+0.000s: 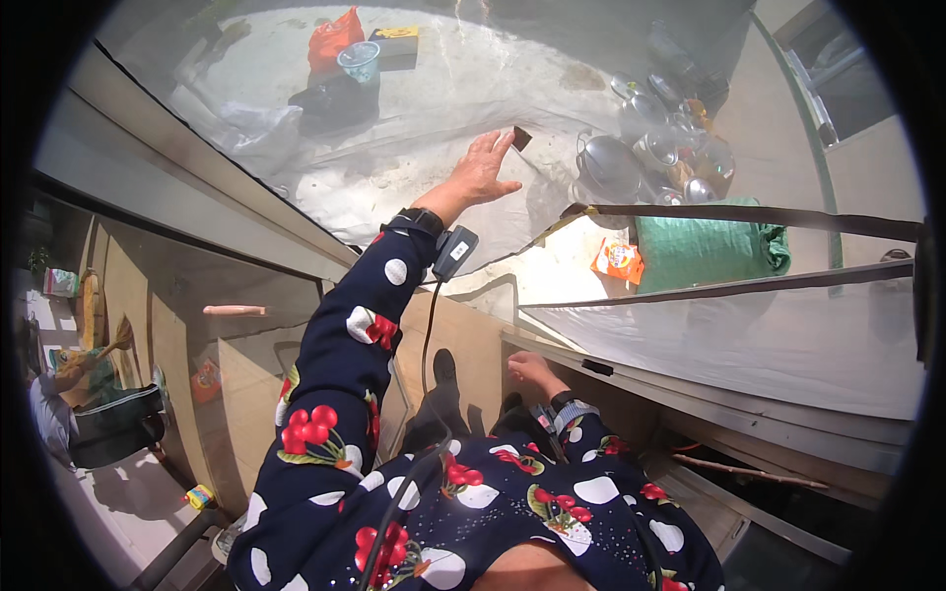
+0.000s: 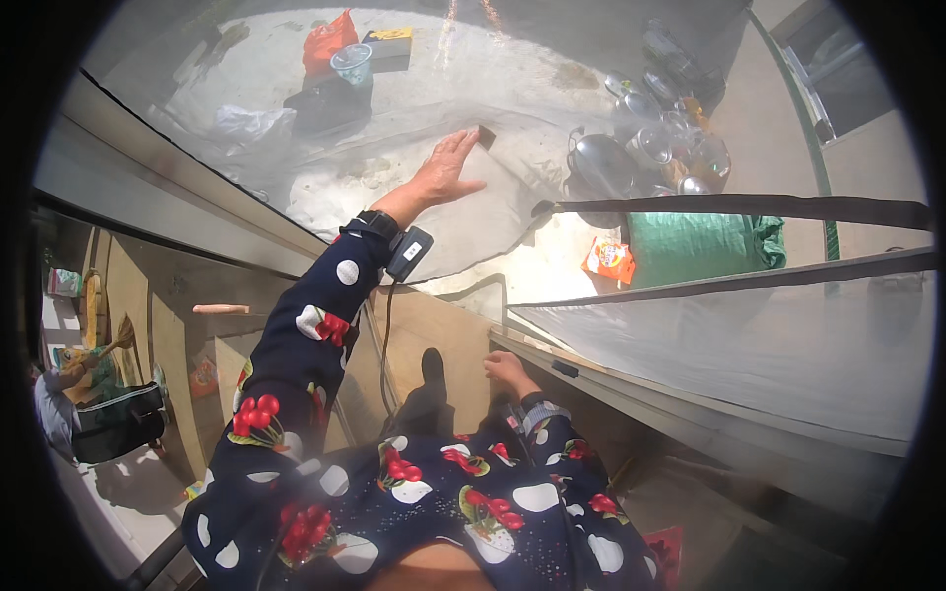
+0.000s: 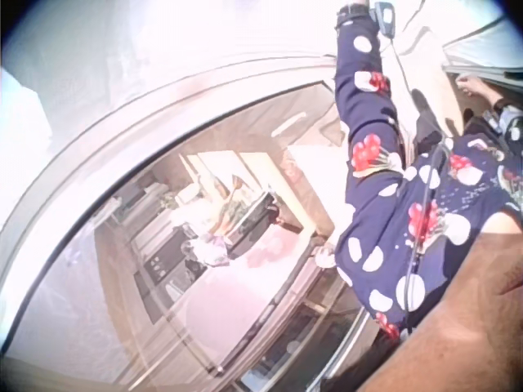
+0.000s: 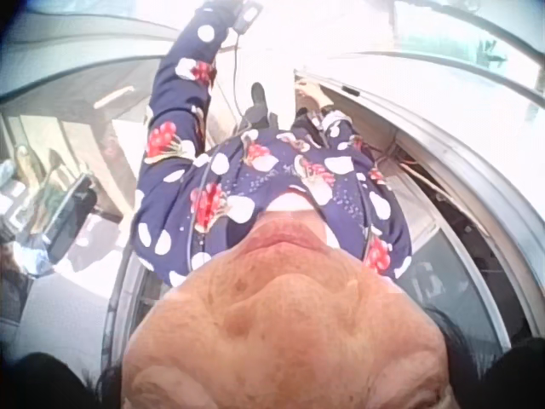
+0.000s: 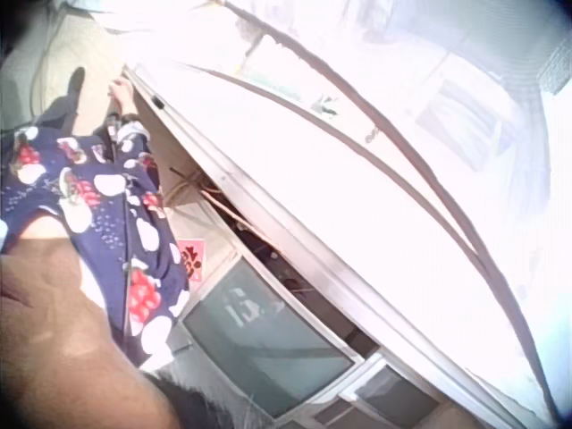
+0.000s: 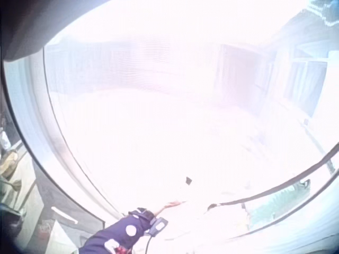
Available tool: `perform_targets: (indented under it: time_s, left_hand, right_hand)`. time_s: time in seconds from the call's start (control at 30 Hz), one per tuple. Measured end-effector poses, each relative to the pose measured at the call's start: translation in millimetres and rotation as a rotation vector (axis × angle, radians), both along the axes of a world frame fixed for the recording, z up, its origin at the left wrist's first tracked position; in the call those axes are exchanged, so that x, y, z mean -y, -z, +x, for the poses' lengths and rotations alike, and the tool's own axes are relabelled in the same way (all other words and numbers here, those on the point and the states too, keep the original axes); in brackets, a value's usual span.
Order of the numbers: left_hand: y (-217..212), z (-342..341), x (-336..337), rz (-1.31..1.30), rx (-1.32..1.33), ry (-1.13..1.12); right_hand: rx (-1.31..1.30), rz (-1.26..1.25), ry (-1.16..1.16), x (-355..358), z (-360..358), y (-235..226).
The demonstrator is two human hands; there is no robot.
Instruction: The person scrubs a stainless steel double sink with a green scouring pad, rinses it, and then walks outside to retrieve a green plastic strip from a bucket. The person stretches the strip while walking back toward the house.
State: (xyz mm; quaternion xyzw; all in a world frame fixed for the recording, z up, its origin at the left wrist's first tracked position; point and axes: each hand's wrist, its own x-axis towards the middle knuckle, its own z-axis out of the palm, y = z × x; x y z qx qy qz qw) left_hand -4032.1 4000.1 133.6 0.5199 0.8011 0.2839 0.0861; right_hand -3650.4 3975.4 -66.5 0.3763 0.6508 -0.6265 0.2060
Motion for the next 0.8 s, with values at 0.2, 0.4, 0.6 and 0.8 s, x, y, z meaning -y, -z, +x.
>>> perform_targets:
  time_s: [0.2, 0.4, 0.6, 0.8]
  left_hand:
    - [-12, -61, -5, 0.025, -0.044, -0.104]
    - [-27, -115, -18, 0.074, -0.079, -0.268]
    - [-25, -227, -23, 0.209, -0.158, -0.596]
    - [-34, -339, 85, 0.49, -0.801, -0.852]
  right_hand:
    - [-0.054, -0.016, 0.118, -14, -109, -19]
    - [-0.119, -0.141, 0.382, -73, -155, -13]
    - [-0.082, -0.107, 0.763, -164, -177, 33]
    - [0.002, -0.12, 1.135, -267, -186, 81]
